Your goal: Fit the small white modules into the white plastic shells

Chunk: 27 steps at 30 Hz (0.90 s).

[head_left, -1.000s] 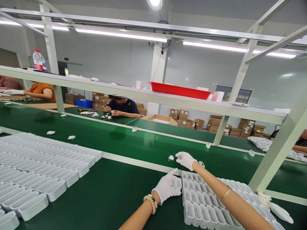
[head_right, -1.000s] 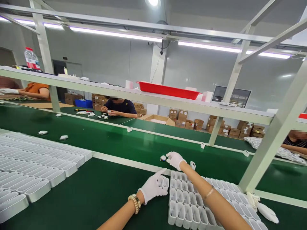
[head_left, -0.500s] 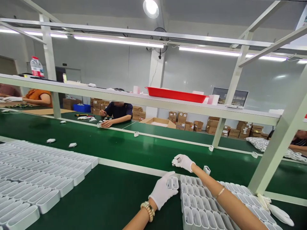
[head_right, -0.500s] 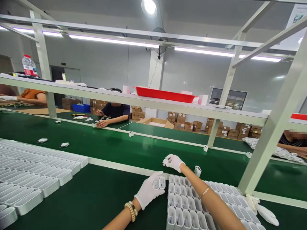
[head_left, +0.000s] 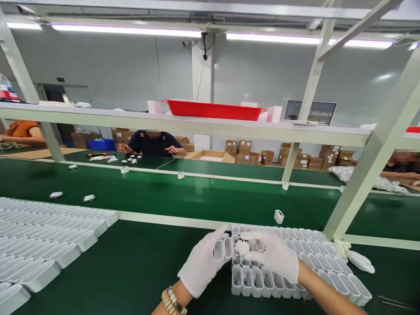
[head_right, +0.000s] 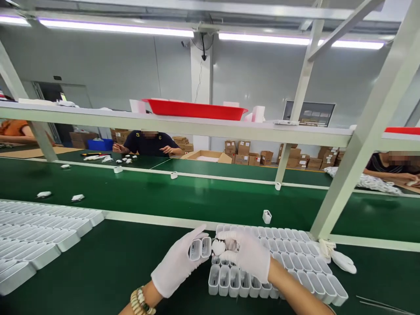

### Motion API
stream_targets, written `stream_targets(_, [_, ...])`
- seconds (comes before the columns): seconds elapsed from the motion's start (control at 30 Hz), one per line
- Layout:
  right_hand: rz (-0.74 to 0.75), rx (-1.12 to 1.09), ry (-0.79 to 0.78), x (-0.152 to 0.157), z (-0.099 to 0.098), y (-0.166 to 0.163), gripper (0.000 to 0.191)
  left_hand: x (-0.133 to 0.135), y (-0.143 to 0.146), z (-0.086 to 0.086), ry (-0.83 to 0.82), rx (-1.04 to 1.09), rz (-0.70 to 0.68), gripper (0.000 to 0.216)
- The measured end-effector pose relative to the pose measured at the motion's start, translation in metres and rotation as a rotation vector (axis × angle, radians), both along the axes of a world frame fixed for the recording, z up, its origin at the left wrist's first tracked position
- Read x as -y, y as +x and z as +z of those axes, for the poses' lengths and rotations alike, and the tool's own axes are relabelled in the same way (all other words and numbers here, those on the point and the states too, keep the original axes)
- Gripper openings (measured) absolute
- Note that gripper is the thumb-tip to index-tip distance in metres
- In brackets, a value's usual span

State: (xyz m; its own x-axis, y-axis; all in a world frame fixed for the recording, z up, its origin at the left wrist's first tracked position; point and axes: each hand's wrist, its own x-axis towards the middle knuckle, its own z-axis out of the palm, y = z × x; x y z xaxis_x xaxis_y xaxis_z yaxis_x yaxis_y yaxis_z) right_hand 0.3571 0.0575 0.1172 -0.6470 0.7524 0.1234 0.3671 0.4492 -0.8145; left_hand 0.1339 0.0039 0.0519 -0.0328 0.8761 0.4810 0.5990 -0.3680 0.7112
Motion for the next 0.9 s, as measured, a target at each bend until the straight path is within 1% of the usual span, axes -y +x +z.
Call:
stream_targets(0.1, [0.013,0.037,-0.08,0.005,0.001,-0.001,0.04,0.015,0.004,-0.001,0.066,-0.109,0.027,0.06])
stream_targets(0.17, [0.015,0.068,-0.095,0.007,0.001,-0.002,0.041,0.021,0.006,-0.003,0.118,-0.172,0.023,0.059])
stream_targets(0.3, [0.024,0.203,-0.001,0.015,0.004,-0.006,0.031,0.027,0.005,-0.007,0.193,-0.258,0.019,0.061])
stream_targets(0.5, [0.047,0.3,0.055,0.023,0.008,-0.01,0.025,0.031,0.009,-0.006,0.206,-0.343,0.036,0.064])
stream_targets(0.67, [0.047,0.287,0.033,0.028,0.008,-0.012,0.013,0.031,0.01,-0.006,0.189,-0.395,0.07,0.066])
stream_targets(0.8, [0.052,0.247,-0.017,0.032,0.012,-0.013,0.017,0.032,0.009,-0.007,0.218,-0.432,0.072,0.068])
stream_targets(0.9, [0.058,0.25,-0.041,0.033,0.011,-0.013,0.012,0.033,0.01,-0.007,0.245,-0.475,0.067,0.066])
